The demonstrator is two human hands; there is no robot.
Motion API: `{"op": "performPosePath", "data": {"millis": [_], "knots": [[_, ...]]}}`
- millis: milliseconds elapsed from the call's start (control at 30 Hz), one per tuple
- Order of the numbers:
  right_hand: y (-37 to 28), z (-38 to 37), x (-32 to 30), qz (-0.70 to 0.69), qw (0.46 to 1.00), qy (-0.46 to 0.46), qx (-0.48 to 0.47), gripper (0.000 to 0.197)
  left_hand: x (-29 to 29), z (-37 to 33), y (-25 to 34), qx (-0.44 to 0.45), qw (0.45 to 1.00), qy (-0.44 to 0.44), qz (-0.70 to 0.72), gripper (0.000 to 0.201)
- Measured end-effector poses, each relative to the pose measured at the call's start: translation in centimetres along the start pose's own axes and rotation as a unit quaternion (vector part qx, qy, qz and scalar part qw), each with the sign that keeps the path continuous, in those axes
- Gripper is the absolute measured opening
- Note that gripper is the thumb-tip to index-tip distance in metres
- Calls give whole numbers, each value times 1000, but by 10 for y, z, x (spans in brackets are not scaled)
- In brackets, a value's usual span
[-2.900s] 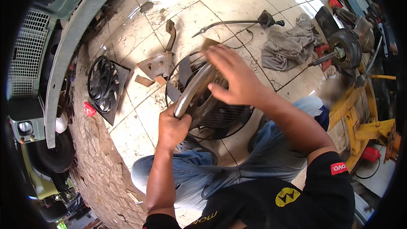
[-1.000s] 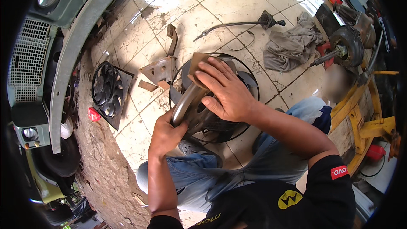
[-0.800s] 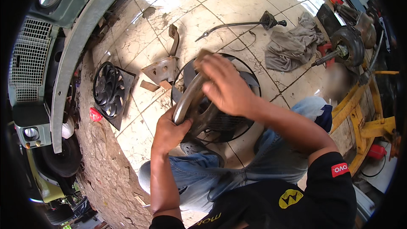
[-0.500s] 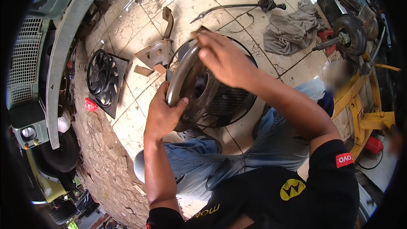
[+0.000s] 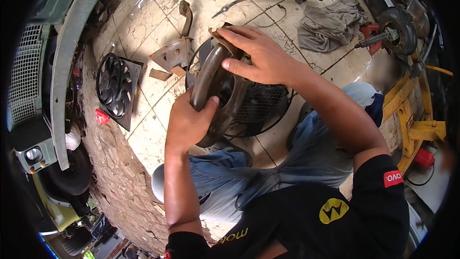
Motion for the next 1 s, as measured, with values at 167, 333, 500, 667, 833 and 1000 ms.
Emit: {"op": "performPosePath", "data": {"millis": [167, 333, 500, 667, 833, 1000], "knots": [[10, -7, -1, 10, 998, -53, 27, 62, 1, 5, -4, 48, 996, 70, -14, 30], [0, -10, 0, 60, 998, -4, -18, 63, 1, 14, -8, 47, 991, 118, 42, 31], [-6, -17, -6, 67, 996, 12, -56, 61, 4, 11, -20, 34, 989, 109, 95, 30], [-16, -6, -2, -26, 999, -37, -17, 57, 4, 10, -20, 50, 991, 115, 42, 26], [-56, 6, 13, 48, 989, 37, -132, 46, 4, 9, -22, 84, 991, 104, 20, 17], [-37, 10, 12, 65, 992, -4, -108, 60, -1, 10, -26, 14, 996, 90, 22, 12]]}}
Point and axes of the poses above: each hand's wrist, its own z-axis away from the middle knuckle, its own x-axis out of the palm, y = z × x, the point moved 3 cm from there along -z, towards the middle knuckle, and after that the axes turned 11 degrees about y, right-handed, at the moved point
